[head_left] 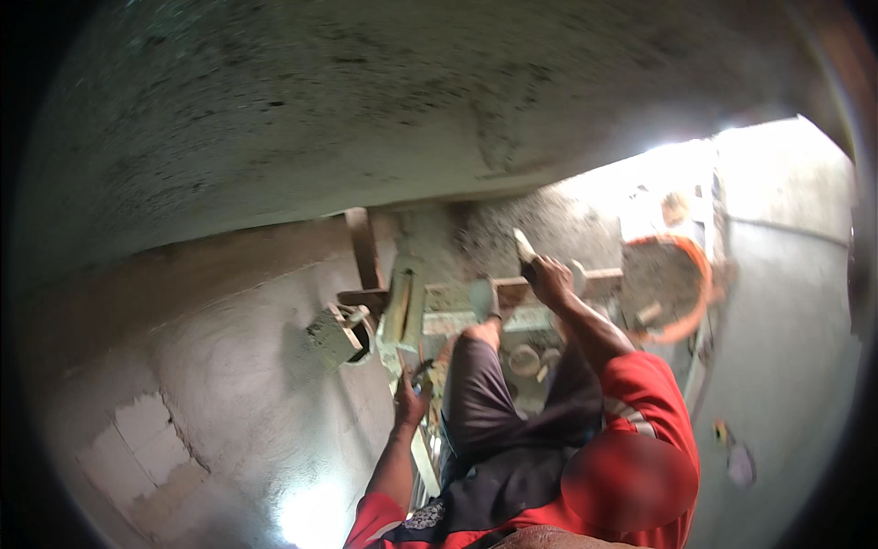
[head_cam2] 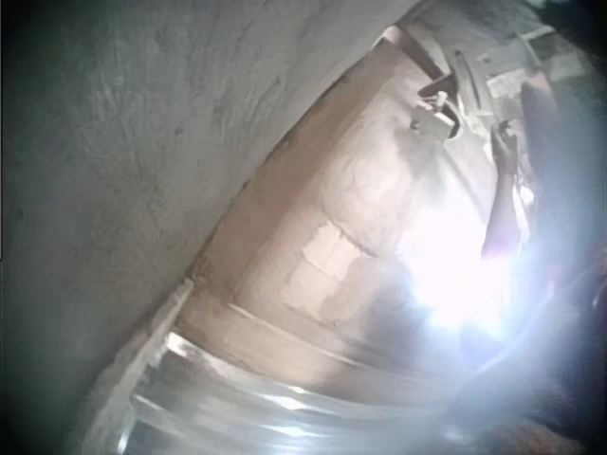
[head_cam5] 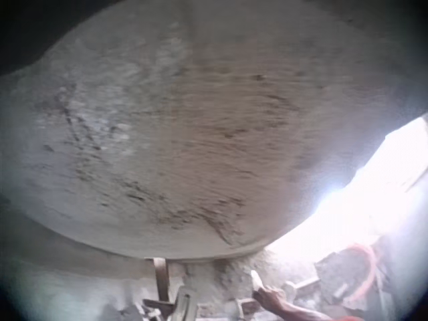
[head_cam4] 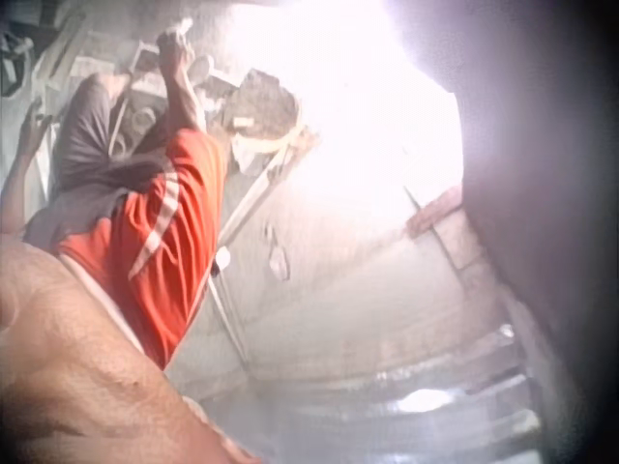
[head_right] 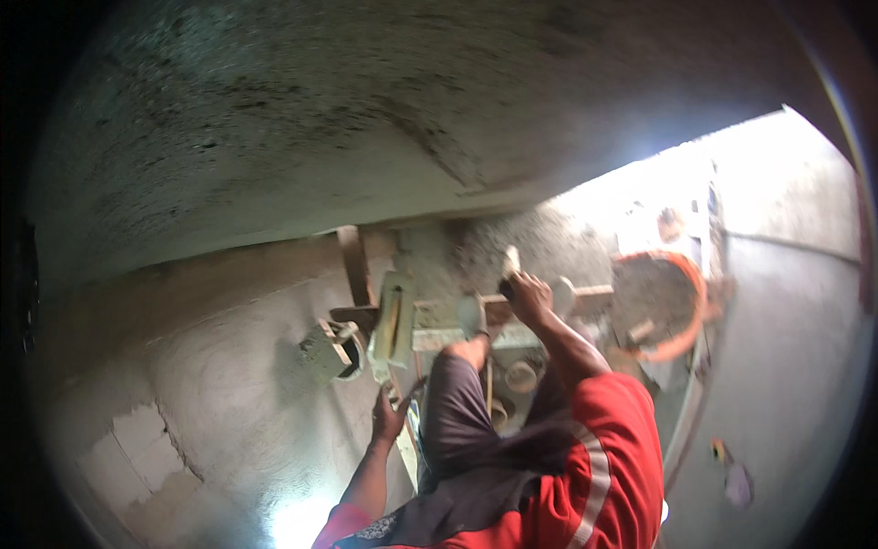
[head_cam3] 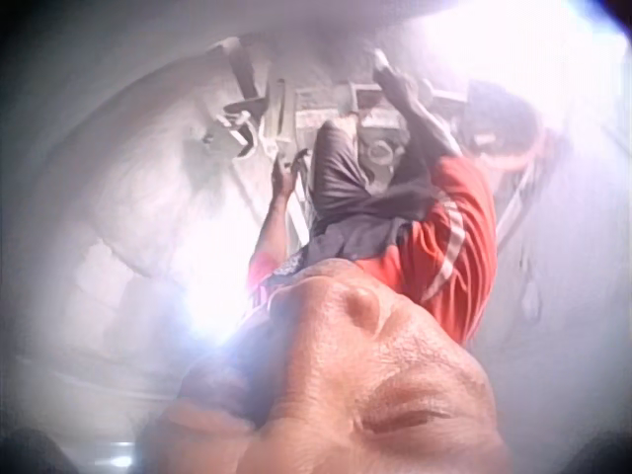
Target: The person scoops wet plaster from a head pan using a trowel and applies it to the ceiling. They spread and smooth the plaster with the trowel, repeatedly reaching upward to cover the surface.
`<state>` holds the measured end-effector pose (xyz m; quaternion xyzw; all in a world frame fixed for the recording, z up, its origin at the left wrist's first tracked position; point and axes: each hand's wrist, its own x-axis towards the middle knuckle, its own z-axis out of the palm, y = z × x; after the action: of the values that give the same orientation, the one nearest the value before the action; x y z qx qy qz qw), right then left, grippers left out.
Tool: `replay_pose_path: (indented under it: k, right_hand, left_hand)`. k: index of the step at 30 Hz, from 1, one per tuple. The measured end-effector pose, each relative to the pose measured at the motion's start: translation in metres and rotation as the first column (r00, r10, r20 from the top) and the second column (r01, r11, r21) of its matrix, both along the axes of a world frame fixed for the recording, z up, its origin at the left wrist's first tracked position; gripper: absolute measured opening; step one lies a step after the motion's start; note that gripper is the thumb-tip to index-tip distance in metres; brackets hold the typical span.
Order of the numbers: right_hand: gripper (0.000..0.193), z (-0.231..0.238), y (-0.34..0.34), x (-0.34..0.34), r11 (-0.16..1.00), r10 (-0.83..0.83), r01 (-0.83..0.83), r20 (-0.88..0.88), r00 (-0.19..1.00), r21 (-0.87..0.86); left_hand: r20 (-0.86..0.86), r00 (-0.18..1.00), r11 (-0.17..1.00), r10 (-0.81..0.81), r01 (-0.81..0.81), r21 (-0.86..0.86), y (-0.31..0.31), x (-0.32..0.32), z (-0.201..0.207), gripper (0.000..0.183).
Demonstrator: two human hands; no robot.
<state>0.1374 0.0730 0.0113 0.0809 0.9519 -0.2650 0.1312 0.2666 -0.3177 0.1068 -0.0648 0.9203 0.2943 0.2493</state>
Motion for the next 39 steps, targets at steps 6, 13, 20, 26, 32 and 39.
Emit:
replay_pose_path:
  k: [6,13,20,26,32,39]
  right_hand:
    - [0.021,-0.103,0.000,0.001,0.997,-0.079,0.075,0.123,0.989,0.034]
    - [0.022,-0.090,-0.019,-0.051,0.997,0.041,-0.057,-0.250,0.967,-0.058]
    - [0.021,-0.082,-0.019,-0.020,0.997,0.074,-0.074,0.036,0.997,0.003]
    - [0.022,0.036,-0.007,0.006,0.997,0.069,-0.068,0.029,0.997,-0.025]
    - [0.025,0.163,-0.013,0.018,0.969,0.068,-0.104,-0.163,0.984,-0.224]
    - [0.024,0.289,-0.050,0.000,0.928,0.134,-0.204,-0.230,0.964,-0.313]
  left_hand:
    - [0.056,0.982,0.984,0.178,-0.176,-0.029,0.001,-0.022,-0.024,0.062]
    - [0.055,0.978,0.979,0.204,-0.204,0.010,0.008,-0.023,-0.055,0.067]
    - [-0.118,0.992,0.993,0.053,-0.065,-0.101,-0.011,-0.020,-0.024,0.058]
    - [-0.277,0.947,0.986,-0.160,0.138,-0.095,-0.019,-0.017,0.014,0.032]
    - [-0.235,0.921,0.948,0.310,-0.282,0.146,0.018,-0.044,0.073,0.027]
    - [-0.497,0.866,0.995,-0.061,0.092,0.038,0.020,-0.082,0.098,0.058]
